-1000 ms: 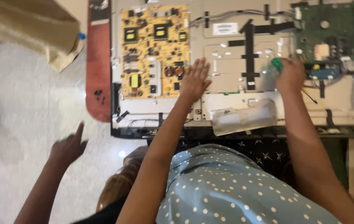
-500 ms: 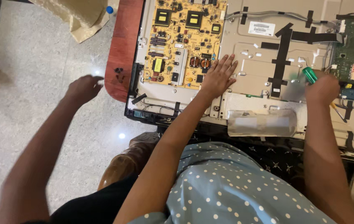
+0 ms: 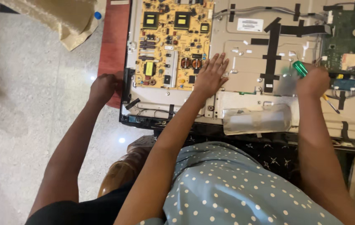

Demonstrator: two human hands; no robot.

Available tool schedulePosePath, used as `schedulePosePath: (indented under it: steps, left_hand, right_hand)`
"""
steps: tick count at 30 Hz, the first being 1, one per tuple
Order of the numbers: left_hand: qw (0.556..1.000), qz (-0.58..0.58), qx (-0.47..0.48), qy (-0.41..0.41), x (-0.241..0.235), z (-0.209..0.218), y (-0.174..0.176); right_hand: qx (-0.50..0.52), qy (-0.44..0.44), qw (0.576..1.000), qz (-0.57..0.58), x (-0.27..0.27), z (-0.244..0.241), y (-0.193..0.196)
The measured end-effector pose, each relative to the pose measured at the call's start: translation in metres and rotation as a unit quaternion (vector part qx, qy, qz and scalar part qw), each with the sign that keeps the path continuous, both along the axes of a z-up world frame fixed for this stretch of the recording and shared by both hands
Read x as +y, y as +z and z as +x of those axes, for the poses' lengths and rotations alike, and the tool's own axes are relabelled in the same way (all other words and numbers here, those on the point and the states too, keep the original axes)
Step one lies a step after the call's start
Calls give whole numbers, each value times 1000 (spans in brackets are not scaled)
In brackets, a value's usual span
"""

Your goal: The person works on the internal components of a disassembled television, using a green-handled screwdriver to remove and reinsert screws on a metal bracket and circuit board. They also use an orange plastic pry tool to adjust parts near the circuit board.

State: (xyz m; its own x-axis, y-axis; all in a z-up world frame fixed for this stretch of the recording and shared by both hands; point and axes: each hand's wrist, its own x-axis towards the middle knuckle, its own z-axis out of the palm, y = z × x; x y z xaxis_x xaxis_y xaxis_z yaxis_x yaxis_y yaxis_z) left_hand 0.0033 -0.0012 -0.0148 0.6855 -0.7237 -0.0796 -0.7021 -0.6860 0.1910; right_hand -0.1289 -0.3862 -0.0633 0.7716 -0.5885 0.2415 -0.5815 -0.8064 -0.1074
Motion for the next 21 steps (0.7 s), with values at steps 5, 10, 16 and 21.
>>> schedulePosePath:
  steps: [5,10,16,21]
  left_hand:
    - [983,-178,-11,51,21,-4,26]
    - [904,-359,10,230,103,-26,22]
    - [824,-367,198,384,221,-28,78]
    - [938,-229,213,148,313,-10,129]
  right_hand:
    - [27,-37,999,26,11,3,11]
    - [-15,34,999,24,24,-2,28]
    - [-45,67,996,36,33,-4,41]
    - [-46,70,996,32,36,-3,45]
